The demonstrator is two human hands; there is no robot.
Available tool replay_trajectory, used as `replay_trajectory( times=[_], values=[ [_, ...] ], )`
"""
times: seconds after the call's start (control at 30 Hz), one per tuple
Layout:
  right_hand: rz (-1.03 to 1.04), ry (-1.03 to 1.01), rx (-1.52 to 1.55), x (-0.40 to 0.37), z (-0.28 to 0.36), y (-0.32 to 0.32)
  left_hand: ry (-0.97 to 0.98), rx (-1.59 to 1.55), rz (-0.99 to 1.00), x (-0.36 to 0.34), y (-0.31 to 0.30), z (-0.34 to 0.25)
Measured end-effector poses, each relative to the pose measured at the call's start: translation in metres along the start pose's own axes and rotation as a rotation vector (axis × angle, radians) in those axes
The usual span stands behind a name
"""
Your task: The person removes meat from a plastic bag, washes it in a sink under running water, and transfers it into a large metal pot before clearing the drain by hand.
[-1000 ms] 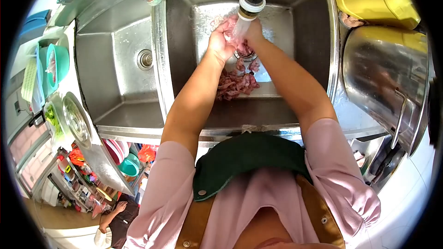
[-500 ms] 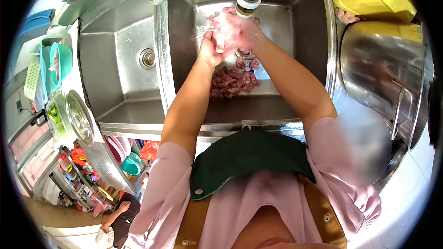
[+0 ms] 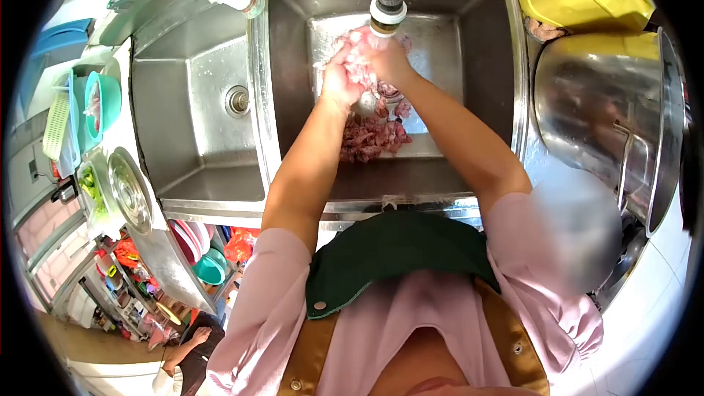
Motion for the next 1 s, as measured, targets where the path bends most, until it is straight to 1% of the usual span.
replay_trajectory(
  times=[0.03,0.07,0.1,0.13,0.17,0.2,0.23,0.27,0.3,0.33,0.37,0.4,0.43,0.47,0.5,0.53,0.57,0.6,0.63,0.67,0.7,0.77,0.8,0.83,0.9,0.93,0.97,1.0],
  values=[
    [0.001,-0.003,0.001,0.003,-0.002,-0.002,-0.072,0.029,-0.088,-0.009,0.0,0.005],
    [-0.095,0.088,0.444,0.003,-0.015,-0.011,-0.081,-0.042,-0.106,-0.012,-0.001,0.006],
    [-0.191,0.173,0.887,0.006,-0.032,-0.017,-0.079,-0.038,-0.103,-0.015,0.001,0.005],
    [-0.243,-0.424,0.149,0.011,-0.029,-0.041,-0.057,-0.047,0.038,-0.021,0.017,0.0],
    [-0.245,-0.427,0.15,0.007,-0.016,-0.046,-0.036,-0.059,0.176,-0.027,0.03,-0.005],
    [-0.217,0.098,0.593,0.008,-0.038,-0.042,-0.066,-0.069,0.159,-0.029,0.027,-0.005],
    [-0.166,0.643,1.009,-0.011,-0.059,-0.018,-0.063,-0.067,0.162,-0.034,0.032,-0.008],
    [-0.023,0.736,1.067,-0.013,-0.078,-0.013,-0.106,-0.051,0.251,-0.041,0.044,-0.007],
    [-0.018,0.732,1.067,-0.014,-0.08,-0.012,-0.148,-0.033,0.341,-0.049,0.057,-0.005],
    [0.023,0.744,1.017,-0.017,-0.082,-0.009,-0.157,0.057,0.248,-0.05,0.053,-0.004],
    [0.062,0.756,0.967,-0.02,-0.085,-0.007,-0.155,0.063,0.25,-0.047,0.05,-0.005],
    [0.045,0.712,0.952,-0.021,-0.078,-0.003,-0.162,0.051,0.283,-0.044,0.043,-0.004],
    [0.047,0.71,0.955,-0.02,-0.09,-0.006,-0.17,0.038,0.315,-0.049,0.053,-0.007],
    [-0.002,0.729,0.84,-0.021,-0.116,-0.017,-0.138,0.067,0.204,-0.051,0.051,-0.009],
    [-0.049,0.744,0.724,-0.02,-0.131,-0.026,-0.135,0.072,0.206,-0.051,0.05,-0.011],
    [-0.049,0.765,0.664,-0.032,-0.074,-0.02,-0.167,0.053,0.268,-0.052,0.053,-0.011],
    [-0.047,0.761,0.667,-0.03,-0.078,-0.023,-0.201,0.033,0.329,-0.054,0.056,-0.01],
    [0.23,0.598,0.514,-0.022,-0.058,-0.011,-0.172,0.1,0.208,-0.057,0.055,-0.015],
    [0.495,0.427,0.355,-0.023,-0.038,0.003,-0.172,0.103,0.208,-0.058,0.058,-0.018],
    [0.599,0.557,0.518,-0.035,-0.034,0.012,-0.188,0.109,0.213,-0.06,0.06,-0.019],
    [0.598,0.553,0.519,-0.041,-0.015,0.02,-0.203,0.115,0.219,-0.062,0.064,-0.021],
    [0.549,0.494,0.614,-0.042,0.015,0.034,-0.197,0.146,0.219,-0.069,0.076,-0.026],
    [0.579,0.445,0.588,-0.039,0.01,0.04,-0.197,0.147,0.224,-0.071,0.081,-0.029],
    [0.581,0.439,0.589,-0.034,-0.005,0.039,-0.196,0.15,0.229,-0.074,0.085,-0.031],
    [0.671,0.438,-0.069,-0.028,-0.051,0.03,-0.178,0.09,0.331,-0.085,0.101,-0.039],
    [0.572,0.327,-0.187,-0.028,-0.003,0.018,-0.156,0.095,0.344,-0.088,0.102,-0.046],
    [0.57,0.318,-0.184,-0.028,-0.008,0.011,-0.132,0.1,0.357,-0.091,0.104,-0.052],
    [0.466,0.284,-0.255,-0.022,-0.021,-0.006,-0.09,0.086,0.406,-0.097,0.11,-0.059]
  ],
)
Point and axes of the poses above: each hand's wrist, its own x-axis towards the middle knuckle, its own y-axis out of the palm, z = x × y, the point moved 9 cm from there along x, towards the middle knuckle, and after that the axes turned 7 degrees about x, right-handed, at the moved point
